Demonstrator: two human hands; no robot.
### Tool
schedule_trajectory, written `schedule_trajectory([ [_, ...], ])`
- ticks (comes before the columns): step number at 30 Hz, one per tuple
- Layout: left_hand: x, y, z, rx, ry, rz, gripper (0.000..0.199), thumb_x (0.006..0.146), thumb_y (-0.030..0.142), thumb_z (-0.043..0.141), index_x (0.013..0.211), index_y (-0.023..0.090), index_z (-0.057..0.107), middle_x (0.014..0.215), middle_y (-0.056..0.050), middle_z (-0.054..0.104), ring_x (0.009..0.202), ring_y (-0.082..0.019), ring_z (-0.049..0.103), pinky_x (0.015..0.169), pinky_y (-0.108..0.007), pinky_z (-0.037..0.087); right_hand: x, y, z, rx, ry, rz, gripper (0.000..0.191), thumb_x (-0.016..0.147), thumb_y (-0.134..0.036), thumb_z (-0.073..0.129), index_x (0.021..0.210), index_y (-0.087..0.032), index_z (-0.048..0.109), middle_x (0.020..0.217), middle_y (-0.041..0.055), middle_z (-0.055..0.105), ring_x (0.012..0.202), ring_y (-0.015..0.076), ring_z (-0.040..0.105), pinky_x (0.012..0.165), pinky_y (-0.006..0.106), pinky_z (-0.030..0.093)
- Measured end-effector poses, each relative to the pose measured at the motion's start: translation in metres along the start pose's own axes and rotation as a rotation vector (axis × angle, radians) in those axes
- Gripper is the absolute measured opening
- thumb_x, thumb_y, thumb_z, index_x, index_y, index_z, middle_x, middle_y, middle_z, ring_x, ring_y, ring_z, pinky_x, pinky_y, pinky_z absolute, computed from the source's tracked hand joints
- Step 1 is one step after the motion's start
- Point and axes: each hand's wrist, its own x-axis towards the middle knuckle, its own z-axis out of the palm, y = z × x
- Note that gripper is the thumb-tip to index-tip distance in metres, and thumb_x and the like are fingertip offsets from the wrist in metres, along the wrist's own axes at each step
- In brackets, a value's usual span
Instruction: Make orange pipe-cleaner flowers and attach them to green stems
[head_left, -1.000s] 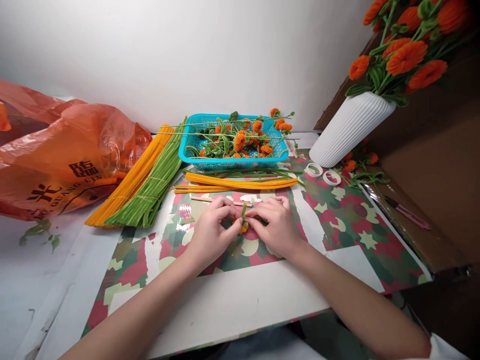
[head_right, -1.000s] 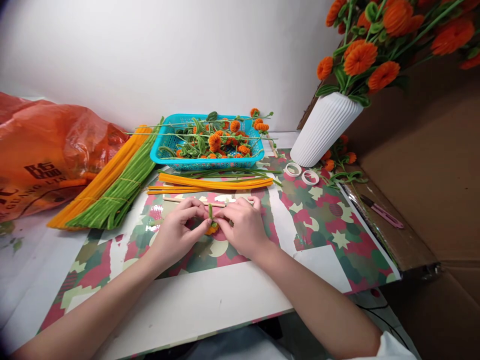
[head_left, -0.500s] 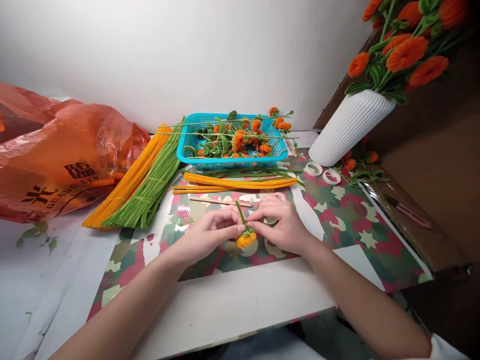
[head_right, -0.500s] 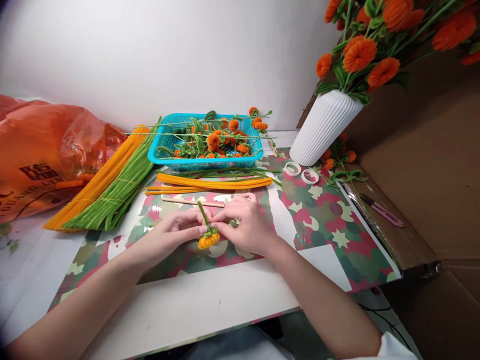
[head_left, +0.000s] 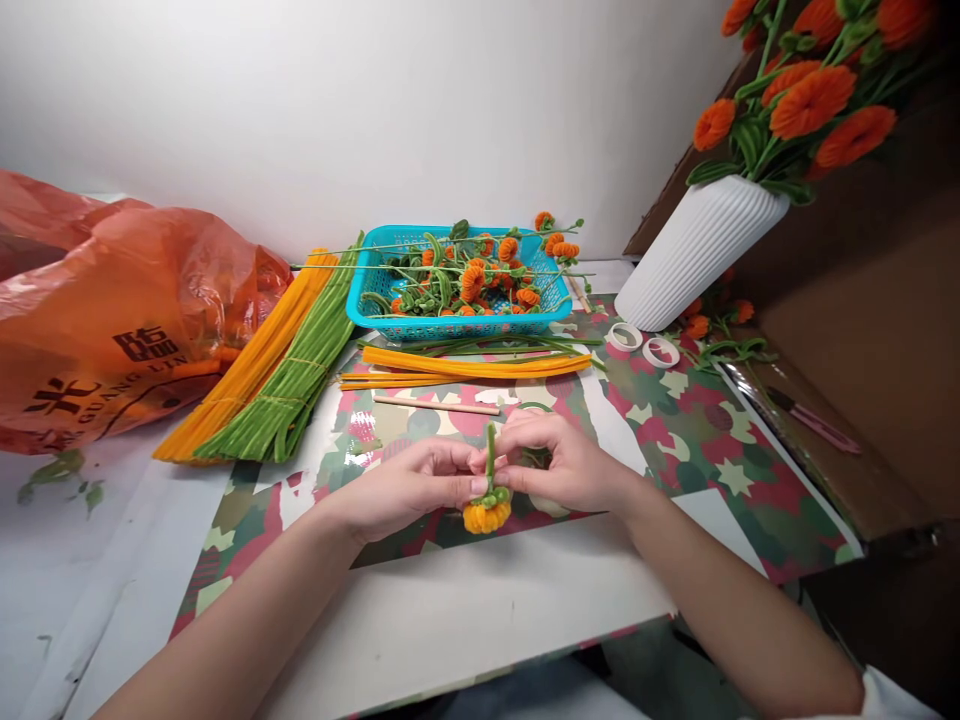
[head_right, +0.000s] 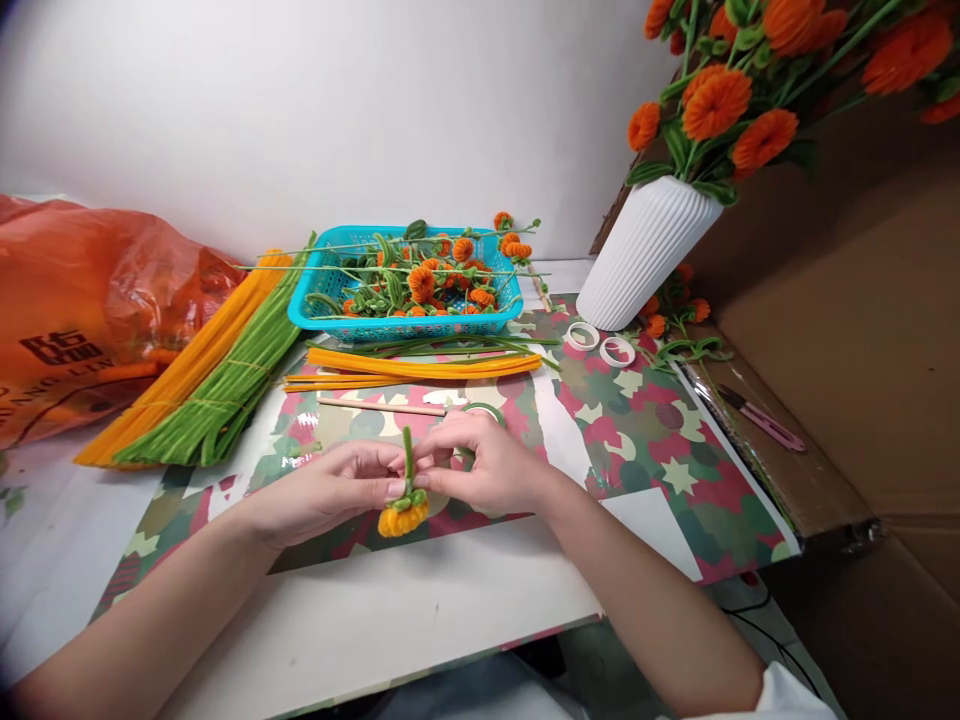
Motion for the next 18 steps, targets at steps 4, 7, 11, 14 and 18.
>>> schedule_trajectory([
  [4, 0.001, -0.001, -0.001, -0.079, -0.034, -0.052, 0.02, 0.076, 0.032, 0.075, 0.07, 0.017, 0.064, 0.066, 0.003, 0.048, 0.058, -0.008, 0.039, 0.054, -0.021, 0.033, 0.0, -0.001, -0.001, 0.032, -0.02, 0.026, 0.01, 0.084, -0.024, 0.065, 0.077, -0.018, 0.069, 0.062, -0.0031, 0.054, 0.066, 0.0128, 0.051, 0.064, 0.024, 0.042],
  [7, 0.002, -0.001, 0.0, -0.143, 0.019, -0.067, 0.019, 0.073, 0.033, 0.077, 0.071, 0.016, 0.067, 0.069, 0.001, 0.054, 0.06, -0.009, 0.046, 0.057, -0.022, 0.038, 0.0, -0.001, 0.001, -0.032, 0.006, 0.06, 0.008, 0.083, -0.02, 0.066, 0.075, -0.017, 0.065, 0.065, -0.0031, 0.054, 0.067, 0.0128, 0.051, 0.066, 0.025, 0.042],
  [11, 0.002, -0.002, 0.002, -0.194, 0.13, -0.005, 0.03, 0.074, 0.044, 0.074, 0.078, 0.015, 0.07, 0.079, -0.006, 0.064, 0.072, -0.016, 0.058, 0.066, -0.027, 0.048, -0.001, 0.0, 0.004, -0.183, 0.088, 0.092, 0.008, 0.083, -0.015, 0.063, 0.076, -0.018, 0.063, 0.073, -0.0014, 0.057, 0.073, 0.0145, 0.053, 0.077, 0.03, 0.041],
  [14, 0.002, -0.004, 0.004, -0.076, 0.218, 0.142, 0.033, 0.073, 0.04, 0.077, 0.095, 0.017, 0.067, 0.098, -0.008, 0.065, 0.085, -0.019, 0.062, 0.072, -0.029, 0.052, -0.001, 0.003, 0.005, -0.201, 0.16, 0.098, 0.006, 0.084, -0.014, 0.06, 0.081, -0.019, 0.063, 0.08, 0.0001, 0.061, 0.082, 0.017, 0.057, 0.086, 0.036, 0.039],
  [18, 0.002, -0.008, 0.013, 0.103, 0.352, 0.396, 0.035, 0.067, 0.023, 0.083, 0.098, 0.02, 0.064, 0.11, -0.006, 0.061, 0.104, -0.022, 0.059, 0.089, -0.032, 0.051, -0.001, 0.005, 0.009, -0.236, 0.284, 0.089, 0.008, 0.083, -0.014, 0.058, 0.082, -0.02, 0.061, 0.084, 0.0008, 0.062, 0.087, 0.0194, 0.059, 0.09, 0.04, 0.036],
])
